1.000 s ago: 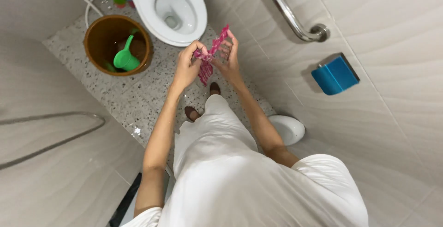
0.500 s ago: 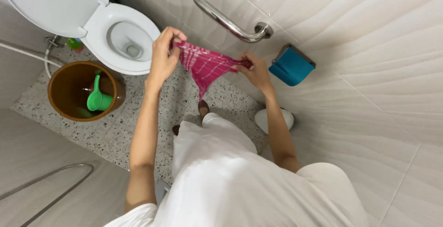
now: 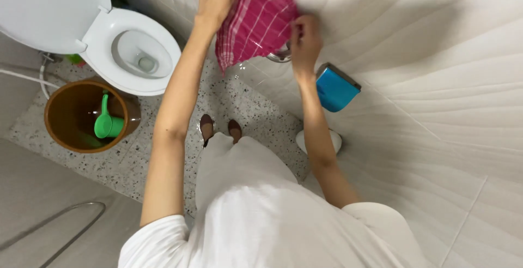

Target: The person scoops water from a bucket using a green scoop and pours it into the toilet bowl. They then wipe the toilet paper holder and the shower faucet with a pink cloth. Finally, they use a handheld shower head to rinse the floor.

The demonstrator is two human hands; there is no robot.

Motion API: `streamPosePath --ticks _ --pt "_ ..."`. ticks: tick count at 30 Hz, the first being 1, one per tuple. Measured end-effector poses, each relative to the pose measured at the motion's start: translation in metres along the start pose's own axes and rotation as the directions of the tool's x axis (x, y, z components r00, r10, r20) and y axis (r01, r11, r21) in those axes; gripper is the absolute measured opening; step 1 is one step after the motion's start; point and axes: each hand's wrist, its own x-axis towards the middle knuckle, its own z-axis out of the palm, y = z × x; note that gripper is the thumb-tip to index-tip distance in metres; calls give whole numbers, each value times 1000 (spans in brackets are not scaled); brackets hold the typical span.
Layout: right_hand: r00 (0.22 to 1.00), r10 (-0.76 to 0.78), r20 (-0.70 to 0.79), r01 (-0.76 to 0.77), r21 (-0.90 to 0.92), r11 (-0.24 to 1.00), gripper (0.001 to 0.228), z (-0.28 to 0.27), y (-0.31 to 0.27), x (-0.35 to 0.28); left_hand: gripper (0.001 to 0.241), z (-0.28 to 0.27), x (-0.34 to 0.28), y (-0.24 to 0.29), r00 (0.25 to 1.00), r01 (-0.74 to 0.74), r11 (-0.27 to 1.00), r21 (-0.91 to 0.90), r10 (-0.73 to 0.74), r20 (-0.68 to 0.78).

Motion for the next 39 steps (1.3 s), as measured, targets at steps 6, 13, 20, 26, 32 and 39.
streamPosePath --ticks 6,13,20,26,32,39 --pt "894 -85 440 284 -408 868 30 25 36 -43 15 14 -54 -3 967 -97 990 103 69 245" --pt "882 -34 470 219 -345 912 46 38 47 -71 22 -15 -69 -22 939 -116 977 179 49 341" --pt "924 -90 373 220 -323 920 33 19 22 -75 23 -24 -58 -28 936 -139 981 133 86 342" --pt "950 -40 309 155 -355 922 17 23 31 -74 30 -20 -69 -44 912 -176 979 104 123 392" --pt "968 34 248 70 -396 916 11 19 29 -45 28 -8 -57 -37 927 -128 977 170 57 372" --pt "899 21 438 143 -338 930 31 33 8 -56 30 15 -75 -45 958 -154 981 120 118 261"
